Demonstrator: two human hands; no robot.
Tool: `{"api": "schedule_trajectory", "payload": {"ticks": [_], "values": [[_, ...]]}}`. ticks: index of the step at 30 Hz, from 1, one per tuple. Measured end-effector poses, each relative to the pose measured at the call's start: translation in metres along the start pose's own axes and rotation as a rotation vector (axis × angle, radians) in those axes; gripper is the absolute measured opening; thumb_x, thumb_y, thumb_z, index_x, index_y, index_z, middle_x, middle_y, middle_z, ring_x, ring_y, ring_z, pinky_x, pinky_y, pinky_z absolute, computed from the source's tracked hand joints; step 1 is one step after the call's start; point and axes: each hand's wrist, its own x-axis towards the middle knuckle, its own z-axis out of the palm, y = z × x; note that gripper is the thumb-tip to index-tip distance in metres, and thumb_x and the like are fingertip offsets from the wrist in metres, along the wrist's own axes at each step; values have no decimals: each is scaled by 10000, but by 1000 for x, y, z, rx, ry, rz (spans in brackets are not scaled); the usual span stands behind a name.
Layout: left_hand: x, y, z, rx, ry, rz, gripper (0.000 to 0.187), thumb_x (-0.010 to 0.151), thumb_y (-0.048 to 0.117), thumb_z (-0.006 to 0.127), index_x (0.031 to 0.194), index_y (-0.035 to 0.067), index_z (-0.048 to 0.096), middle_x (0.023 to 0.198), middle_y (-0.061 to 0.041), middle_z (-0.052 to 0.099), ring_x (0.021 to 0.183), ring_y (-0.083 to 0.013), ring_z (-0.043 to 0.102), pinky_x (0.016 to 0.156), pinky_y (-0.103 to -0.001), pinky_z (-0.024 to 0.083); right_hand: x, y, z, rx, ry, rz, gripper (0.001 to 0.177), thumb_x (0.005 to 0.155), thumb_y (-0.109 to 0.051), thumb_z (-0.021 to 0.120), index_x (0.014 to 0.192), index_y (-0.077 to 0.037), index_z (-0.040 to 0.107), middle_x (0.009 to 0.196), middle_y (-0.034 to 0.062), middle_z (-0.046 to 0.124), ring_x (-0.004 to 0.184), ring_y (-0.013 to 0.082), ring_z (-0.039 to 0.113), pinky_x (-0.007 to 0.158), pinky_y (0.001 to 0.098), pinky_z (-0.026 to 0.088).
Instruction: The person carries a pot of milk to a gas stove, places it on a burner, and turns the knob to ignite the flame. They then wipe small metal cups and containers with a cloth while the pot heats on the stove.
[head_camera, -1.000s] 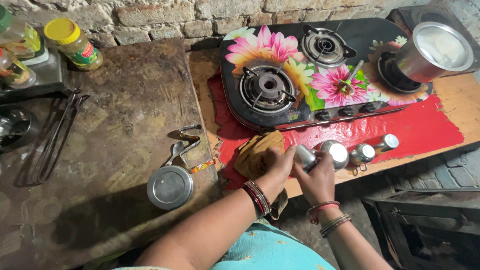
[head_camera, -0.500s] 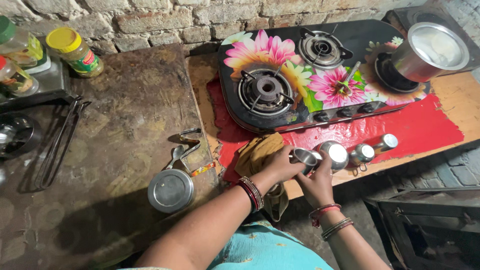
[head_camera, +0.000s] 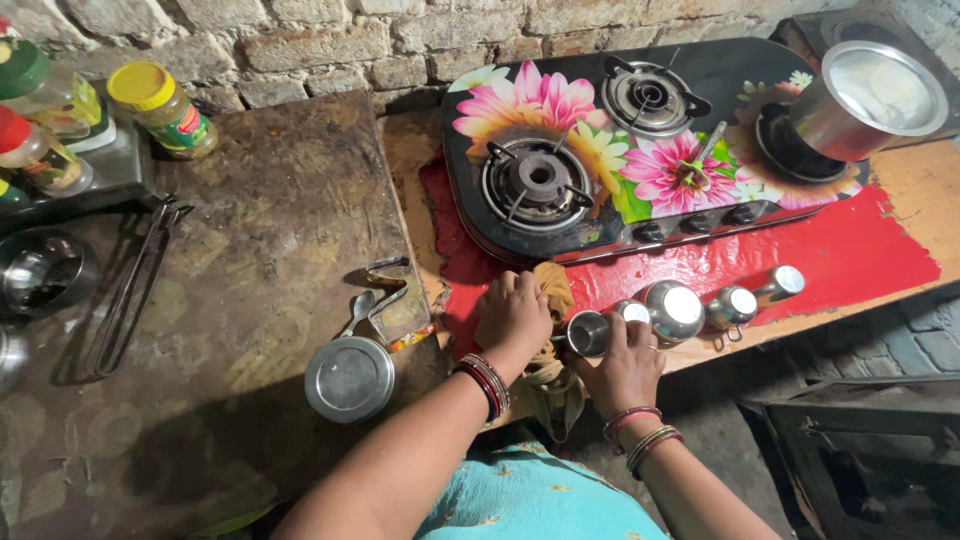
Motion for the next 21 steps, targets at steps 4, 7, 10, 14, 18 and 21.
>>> {"api": "schedule_trajectory", "payload": {"ticks": [4,7,10,14,18,21], "values": [[0,-4,12,-238,58,-45,132,946,218,592,957,108,520,1031,-121,579,995,-356,578,809,-490,477,1,0,-1,-10,-33,27,840,675,-567,840,1362,-200,526,1255,116,528,1215,313,498,985,505,376],[1,-8,25,-410,111,-76,123,978,197,558,979,89,497,1014,-142,568,919,-376,595,765,-496,464,-1,2,2,2,-24,25,844,672,-568,839,1364,-201,526,1268,116,526,1217,311,499,974,504,372],[3,-7,34,-569,223,20,114,962,156,558,976,79,476,976,-138,560,908,-360,594,781,-472,481,0,3,4,11,-26,9,848,678,-569,833,1371,-193,520,1266,108,529,1215,306,503,977,502,367],[6,5,25,-693,198,84,116,967,131,553,956,56,466,947,-152,556,865,-359,591,768,-460,482,1,2,3,5,-67,-5,842,691,-535,828,1380,-172,509,1262,112,521,1209,311,496,974,504,354],[0,24,-6,-721,135,114,116,972,150,550,929,55,499,887,-144,592,820,-354,620,725,-443,496,6,4,-2,108,100,-125,647,743,-349,790,1323,-159,573,1227,157,536,1197,357,491,976,529,347],[2,38,-31,-666,203,254,129,1008,159,544,935,55,518,882,-151,606,848,-376,619,729,-447,493,16,5,-3,358,115,-282,501,844,-177,691,1336,-132,608,1198,151,576,1136,357,568,971,458,462]]}}
